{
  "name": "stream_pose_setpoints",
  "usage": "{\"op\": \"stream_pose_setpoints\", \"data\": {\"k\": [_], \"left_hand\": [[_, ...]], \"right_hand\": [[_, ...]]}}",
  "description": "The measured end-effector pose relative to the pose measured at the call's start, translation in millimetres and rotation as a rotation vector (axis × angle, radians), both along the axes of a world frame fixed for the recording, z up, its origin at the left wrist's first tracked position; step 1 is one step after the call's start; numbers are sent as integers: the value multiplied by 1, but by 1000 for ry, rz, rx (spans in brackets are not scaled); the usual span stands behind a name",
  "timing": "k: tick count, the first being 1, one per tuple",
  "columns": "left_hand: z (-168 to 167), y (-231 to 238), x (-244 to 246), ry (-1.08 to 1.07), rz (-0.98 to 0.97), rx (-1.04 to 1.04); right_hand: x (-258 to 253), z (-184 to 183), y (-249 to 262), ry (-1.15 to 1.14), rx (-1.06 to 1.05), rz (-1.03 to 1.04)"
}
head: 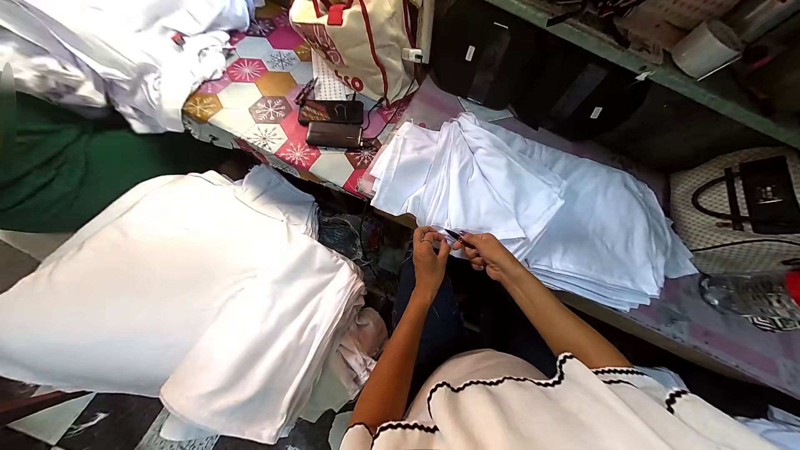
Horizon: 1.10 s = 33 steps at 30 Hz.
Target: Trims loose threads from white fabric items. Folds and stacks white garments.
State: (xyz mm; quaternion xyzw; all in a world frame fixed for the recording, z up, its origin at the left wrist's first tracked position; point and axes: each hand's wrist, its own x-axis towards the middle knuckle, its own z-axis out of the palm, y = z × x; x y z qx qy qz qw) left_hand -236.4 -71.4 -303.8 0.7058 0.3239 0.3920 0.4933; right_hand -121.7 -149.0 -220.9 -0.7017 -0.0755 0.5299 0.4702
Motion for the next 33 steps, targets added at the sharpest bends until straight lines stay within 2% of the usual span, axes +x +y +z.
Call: {"op": "stream_pose_setpoints", "data": {"k": [2,5,6,8,11,13,14,17,19,22,24,26,28,29,32,33], "left_hand": [[2,-1,-8,128,-11,20],[25,-2,-24,509,-30,60],[28,-2,-25,531,1,118],[19,-2,-19,416,81,317],[-2,11,2,240,102,574],[1,22,9,193,38,542],[7,26,8,170,-21,464],[10,39,1,63,-175,283],[9,44,1,85,-226,350],[0,47,2,181,-237,558],[-8,48,3,163,-190,631],[-11,50,4,121,-157,621],[-6,50,3,63,-179,476],[-1,50,2,21,-211,323],[14,58,-6,-163,-317,-324],[14,60,-7,-231,-333,-473]], "right_hand": [[-1,-1,-1,-7,7,-30],[0,4,-6,-51,75,0],[-1,6,-8,-117,120,32],[-5,5,-9,-403,194,119],[-7,-4,-6,-1064,107,385],[-2,-16,0,-1392,125,444],[2,-17,3,-1448,144,439],[14,-1,17,-1296,123,459],[24,10,26,-1195,92,523],[27,16,25,-1141,91,609],[20,12,16,-1219,61,681],[19,-6,7,-1415,142,671],[24,-13,7,-1449,195,593],[26,-6,12,-1341,168,576],[34,21,35,-808,51,507],[35,23,43,-658,47,449]]}}
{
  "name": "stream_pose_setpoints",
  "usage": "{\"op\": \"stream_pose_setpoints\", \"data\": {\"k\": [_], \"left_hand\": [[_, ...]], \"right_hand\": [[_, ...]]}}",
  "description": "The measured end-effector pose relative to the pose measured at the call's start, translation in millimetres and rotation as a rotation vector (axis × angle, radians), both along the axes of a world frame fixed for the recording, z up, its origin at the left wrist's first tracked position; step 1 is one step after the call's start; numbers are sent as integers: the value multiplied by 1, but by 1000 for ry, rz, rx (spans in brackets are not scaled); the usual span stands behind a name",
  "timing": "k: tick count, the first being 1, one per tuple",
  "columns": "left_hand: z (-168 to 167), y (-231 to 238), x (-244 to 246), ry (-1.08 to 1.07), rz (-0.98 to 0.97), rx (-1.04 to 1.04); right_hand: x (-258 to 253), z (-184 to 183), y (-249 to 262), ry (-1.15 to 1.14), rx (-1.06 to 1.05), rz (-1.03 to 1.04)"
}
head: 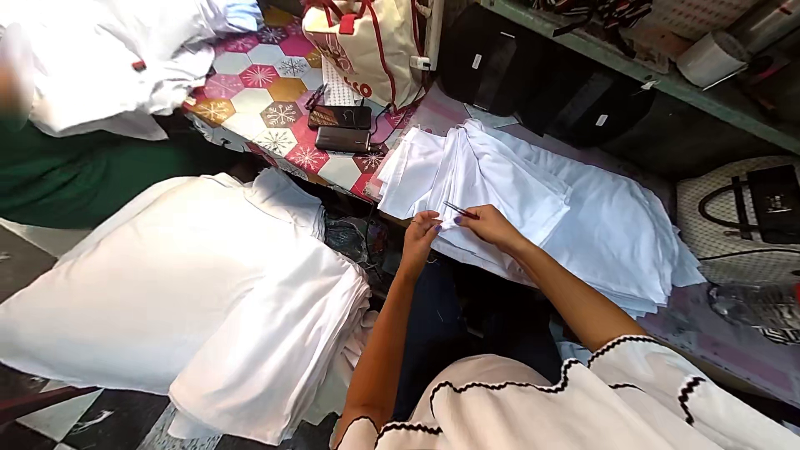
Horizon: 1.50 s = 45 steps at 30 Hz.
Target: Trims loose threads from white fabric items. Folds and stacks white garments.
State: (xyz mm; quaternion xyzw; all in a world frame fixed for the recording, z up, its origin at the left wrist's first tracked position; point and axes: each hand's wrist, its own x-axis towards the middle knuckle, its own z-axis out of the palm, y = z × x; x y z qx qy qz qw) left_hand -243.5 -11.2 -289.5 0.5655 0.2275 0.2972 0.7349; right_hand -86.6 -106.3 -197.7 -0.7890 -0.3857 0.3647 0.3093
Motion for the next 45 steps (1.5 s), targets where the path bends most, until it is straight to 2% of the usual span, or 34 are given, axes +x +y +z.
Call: {"op": "stream_pose_setpoints", "data": {"k": [1,2,4,6,8,14,17,19,26,31,37,45], "left_hand": [[-1,1,0,-46,3,-58],[-3,1,-1,-77,15,-9],[-3,-3,-1,-78,115,313],[-4,-8,0,-11,333,640],[-7,-7,-3,76,442,757],[-3,-1,-29,258,305,509],[4,-6,-33,278,318,426],[7,-8,-33,272,331,403],[4,-13,-32,273,362,471],[7,-7,-36,458,282,517],[-8,-1,-18,346,343,650],[7,-7,-33,314,350,531]], "right_hand": [[1,3,7,156,-20,-53],[2,5,14,290,-35,-96],[2,8,25,459,-46,-142],[-2,9,31,501,-51,-137],[-6,5,33,481,-38,-106],[-9,33,14,304,3,-91],[-13,43,6,334,-134,-29],[-18,36,7,364,-213,-9],[-25,9,23,428,-205,-63],[-27,11,16,432,-175,-93],[-30,20,12,395,-160,-101],[-35,12,13,457,-225,-90]]}}
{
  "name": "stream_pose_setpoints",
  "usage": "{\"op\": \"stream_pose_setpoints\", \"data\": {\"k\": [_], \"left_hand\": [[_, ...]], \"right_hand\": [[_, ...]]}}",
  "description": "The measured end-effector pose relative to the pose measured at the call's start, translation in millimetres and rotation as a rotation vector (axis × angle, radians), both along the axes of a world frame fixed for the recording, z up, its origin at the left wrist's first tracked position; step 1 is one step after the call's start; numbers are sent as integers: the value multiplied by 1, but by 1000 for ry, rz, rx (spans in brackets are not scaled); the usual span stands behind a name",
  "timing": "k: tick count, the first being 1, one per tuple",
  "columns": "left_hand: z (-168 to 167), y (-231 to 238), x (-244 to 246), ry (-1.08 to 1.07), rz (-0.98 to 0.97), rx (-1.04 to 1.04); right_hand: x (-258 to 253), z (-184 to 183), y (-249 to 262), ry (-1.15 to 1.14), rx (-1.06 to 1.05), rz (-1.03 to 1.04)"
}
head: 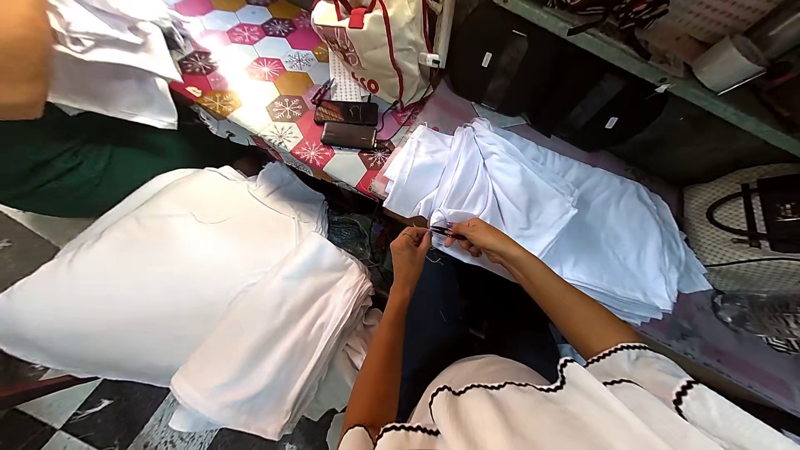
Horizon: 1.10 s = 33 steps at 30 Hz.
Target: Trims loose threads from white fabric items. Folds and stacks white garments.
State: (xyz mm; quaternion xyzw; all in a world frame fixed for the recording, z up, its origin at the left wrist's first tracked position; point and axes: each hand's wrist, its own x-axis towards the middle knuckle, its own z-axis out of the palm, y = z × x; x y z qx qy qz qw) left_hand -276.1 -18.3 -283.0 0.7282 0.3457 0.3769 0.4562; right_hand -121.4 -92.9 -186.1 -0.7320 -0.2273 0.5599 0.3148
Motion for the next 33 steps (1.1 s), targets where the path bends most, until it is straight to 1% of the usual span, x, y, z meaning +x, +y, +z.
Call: {"op": "stream_pose_setpoints", "data": {"k": [5,8,9,10,12,13,14,15,16,17,18,19,20,22,24,25,27,29,30,31,32,33], "left_hand": [[-2,0,0,-21,7,7],[-6,-1,-3,13,13,8],[-4,-1,-7,73,-9,-5],[1,1,-13,182,-72,-45],[19,13,-26,497,-326,-216],[24,18,-28,577,-401,-279],[26,21,-28,561,-386,-314],[27,20,-25,461,-311,-346],[25,19,-18,315,-226,-387],[21,17,-8,157,-180,-442],[15,15,3,21,-176,-498],[8,11,14,-67,-173,-540],[5,7,22,-97,-157,-541],[11,1,26,-36,-139,-471],[18,-1,13,45,-124,-382],[16,-1,2,95,-118,-333],[9,-1,-16,185,-92,-214],[-6,-7,-23,180,-74,-9],[-17,-10,-19,143,-91,124],[-27,-13,-10,124,-127,252],[-36,-15,0,123,-161,365],[-45,-16,10,133,-186,444]], "right_hand": [[-4,-6,8,0,5,-36],[-5,-9,7,-12,14,-49],[-3,-10,5,-10,15,-47],[-2,-8,3,-8,21,-39],[2,-1,-2,-26,73,-23],[4,3,-4,-62,124,-22],[5,6,-5,-127,190,-28],[7,6,-3,-230,270,-35],[10,3,0,-362,341,-33],[13,-2,4,-501,382,-11],[16,-7,10,-607,383,27],[16,-13,16,-658,349,77],[16,-19,21,-668,306,132],[19,-18,23,-662,287,180],[31,4,3,-672,343,119],[42,19,-17,-696,359,40],[77,48,-64,-803,395,-232],[109,72,-108,-930,497,-547],[115,82,-122,-959,552,-680],[112,89,-129,-977,594,-767],[102,90,-130,-973,614,-765],[87,85,-128,-947,615,-693]]}}
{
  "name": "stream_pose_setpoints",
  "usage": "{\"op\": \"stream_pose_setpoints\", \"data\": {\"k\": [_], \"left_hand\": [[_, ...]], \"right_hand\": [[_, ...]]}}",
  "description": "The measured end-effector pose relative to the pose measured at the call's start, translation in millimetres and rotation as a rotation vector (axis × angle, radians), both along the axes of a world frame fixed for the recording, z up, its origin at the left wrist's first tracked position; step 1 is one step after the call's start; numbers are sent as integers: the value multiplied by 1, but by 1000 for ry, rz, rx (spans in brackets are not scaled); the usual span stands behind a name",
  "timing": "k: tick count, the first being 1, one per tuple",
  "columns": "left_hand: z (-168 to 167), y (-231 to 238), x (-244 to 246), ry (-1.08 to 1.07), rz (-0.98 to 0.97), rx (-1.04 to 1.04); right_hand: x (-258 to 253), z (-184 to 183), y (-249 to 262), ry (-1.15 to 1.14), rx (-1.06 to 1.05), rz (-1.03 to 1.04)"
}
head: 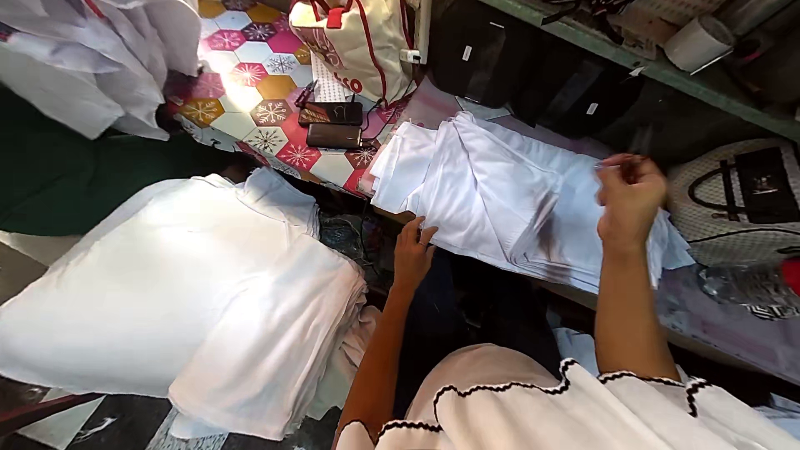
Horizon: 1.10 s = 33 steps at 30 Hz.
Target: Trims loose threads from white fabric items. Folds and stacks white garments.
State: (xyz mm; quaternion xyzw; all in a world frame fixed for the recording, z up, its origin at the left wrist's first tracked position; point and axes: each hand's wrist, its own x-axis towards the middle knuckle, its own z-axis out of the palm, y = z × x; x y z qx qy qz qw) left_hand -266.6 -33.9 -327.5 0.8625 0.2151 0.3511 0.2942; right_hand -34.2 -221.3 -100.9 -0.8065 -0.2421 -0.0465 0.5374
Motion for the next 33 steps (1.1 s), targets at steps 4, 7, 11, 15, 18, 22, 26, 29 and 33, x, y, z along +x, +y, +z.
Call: {"op": "stream_pose_setpoints", "data": {"k": [4,7,11,15,18,22,26,29,33], "left_hand": [[-25,12,9,-130,-40,98],[-12,13,-4,-180,-84,-37],[24,4,-8,-184,-45,-108],[49,-5,8,-237,29,-40],[44,-20,21,-277,34,61],[14,-43,2,51,-2,-61],[61,-34,-23,733,-47,-418],[79,-29,-1,346,69,-332],[81,8,70,287,67,-175]], "right_hand": [[-74,-63,34,144,-276,381],[-109,-109,50,76,-676,582],[-116,-128,56,-73,-696,520],[-98,-116,40,-368,-426,436],[-67,-107,15,-651,-354,333],[-37,-110,-23,-362,-741,353],[-38,-79,-31,-8,-838,362],[-56,-62,-14,-44,-616,398],[-61,-91,28,116,-590,520]]}}
